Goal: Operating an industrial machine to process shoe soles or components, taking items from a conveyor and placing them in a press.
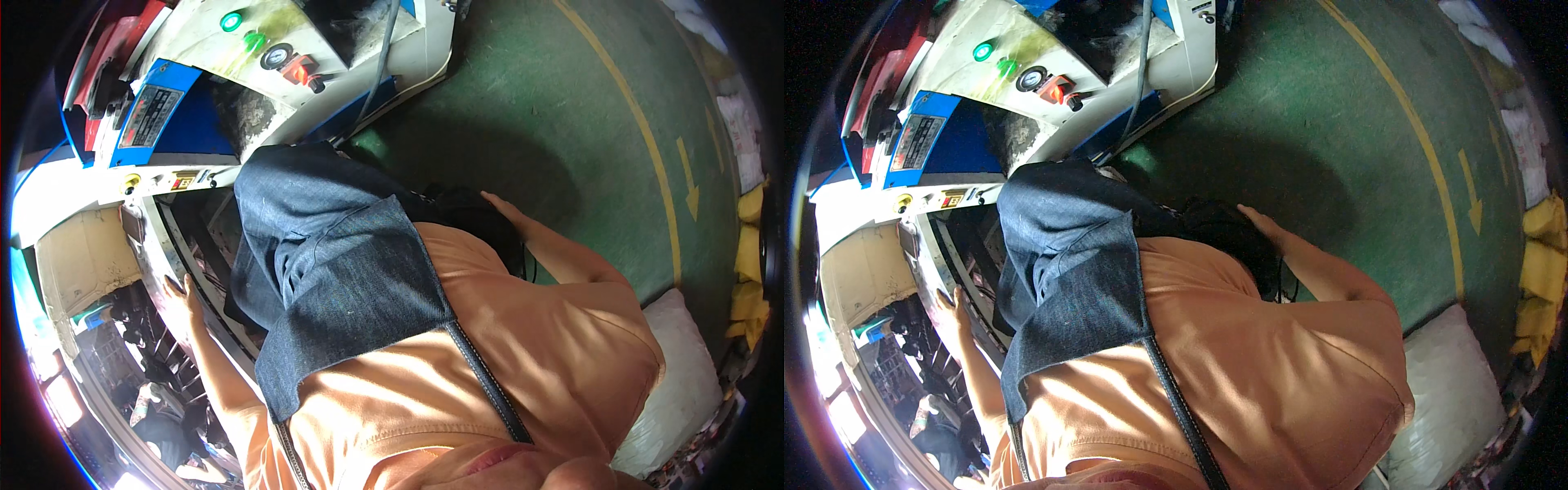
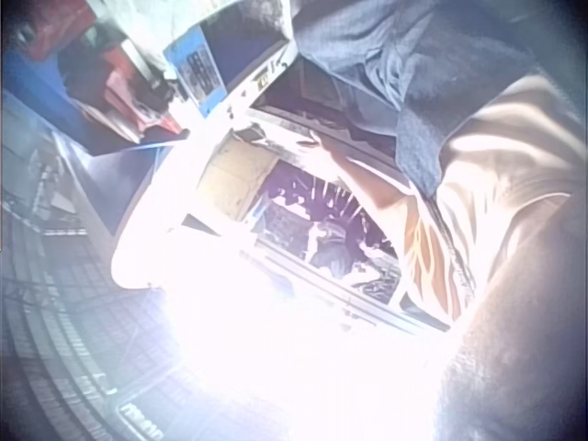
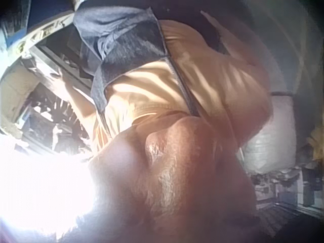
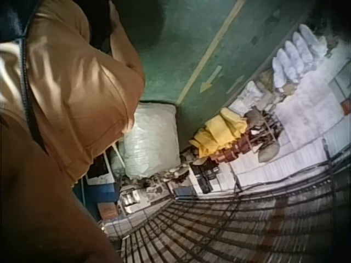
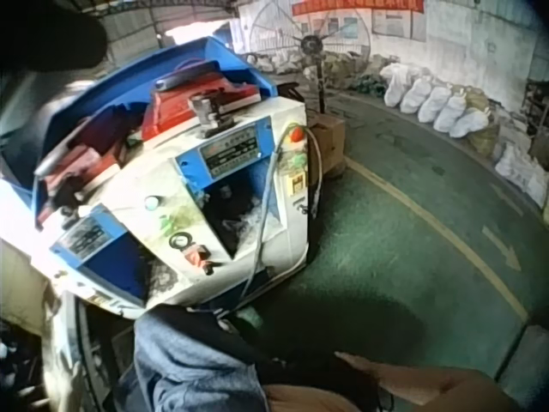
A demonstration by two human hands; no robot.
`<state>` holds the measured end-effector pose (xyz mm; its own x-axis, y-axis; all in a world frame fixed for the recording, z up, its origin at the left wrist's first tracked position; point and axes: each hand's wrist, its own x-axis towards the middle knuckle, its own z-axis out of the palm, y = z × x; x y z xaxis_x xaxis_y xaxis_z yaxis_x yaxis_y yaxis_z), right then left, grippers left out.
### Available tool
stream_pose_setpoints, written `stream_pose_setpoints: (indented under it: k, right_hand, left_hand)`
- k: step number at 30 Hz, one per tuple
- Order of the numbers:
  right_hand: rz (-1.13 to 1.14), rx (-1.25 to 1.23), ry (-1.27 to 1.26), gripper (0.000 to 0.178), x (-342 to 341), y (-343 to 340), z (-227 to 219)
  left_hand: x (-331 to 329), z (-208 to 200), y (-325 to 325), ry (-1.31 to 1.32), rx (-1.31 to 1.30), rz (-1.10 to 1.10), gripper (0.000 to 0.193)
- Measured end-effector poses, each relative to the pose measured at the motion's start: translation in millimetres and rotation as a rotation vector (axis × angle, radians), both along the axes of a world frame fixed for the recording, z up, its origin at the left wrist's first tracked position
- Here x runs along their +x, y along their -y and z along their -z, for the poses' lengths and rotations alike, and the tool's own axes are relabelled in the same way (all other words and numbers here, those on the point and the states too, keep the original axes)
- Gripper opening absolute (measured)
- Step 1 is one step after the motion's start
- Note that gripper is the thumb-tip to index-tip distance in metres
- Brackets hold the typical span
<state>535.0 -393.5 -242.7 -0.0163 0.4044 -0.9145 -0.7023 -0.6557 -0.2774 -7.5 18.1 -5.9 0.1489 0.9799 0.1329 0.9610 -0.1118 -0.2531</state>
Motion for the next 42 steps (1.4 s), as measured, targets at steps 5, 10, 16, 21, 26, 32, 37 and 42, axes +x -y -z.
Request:
stream_pose_setpoints:
  k: [5, 10, 16, 21, 26, 32, 37, 42]
  right_hand:
    - [-0.101, 0.067, 0.100, 0.071, 5, 3, 10]
    - [-0.094, 0.033, 0.038, 0.069, 5, 2, 12]
    - [-0.117, 0.075, 0.029, 0.073, 6, -5, 8]
    - [-0.165, 0.019, 0.130, 0.073, 12, -11, 25]
    - [-0.242, -0.041, 0.210, 0.075, 18, -23, 17]
    - [-0.306, 0.158, 0.300, 0.075, 6, -40, -38]
    - [-0.459, -0.041, 0.533, 0.078, 16, -45, -17]
    - [-0.496, 0.343, 0.304, 0.072, 48, -75, 24]
  left_hand:
    - [-3, 4, -3, -0.021, 0.003, -0.019, 0.079]
    - [2, 2, 1, -0.023, -0.001, -0.032, 0.077]
    - [-18, 12, -5, 0.164, -0.002, 0.013, 0.079]
    - [-23, 21, -17, 0.166, -0.004, -0.011, 0.078]
    - [-10, 18, -15, 0.096, 0.130, 0.064, 0.067]
    - [76, 33, 49, 0.097, -0.023, 0.365, 0.057]
    - [59, 96, 61, 0.294, -0.223, -0.177, 0.039]
    - [56, 106, 60, 0.336, -0.113, -0.064, 0.020]
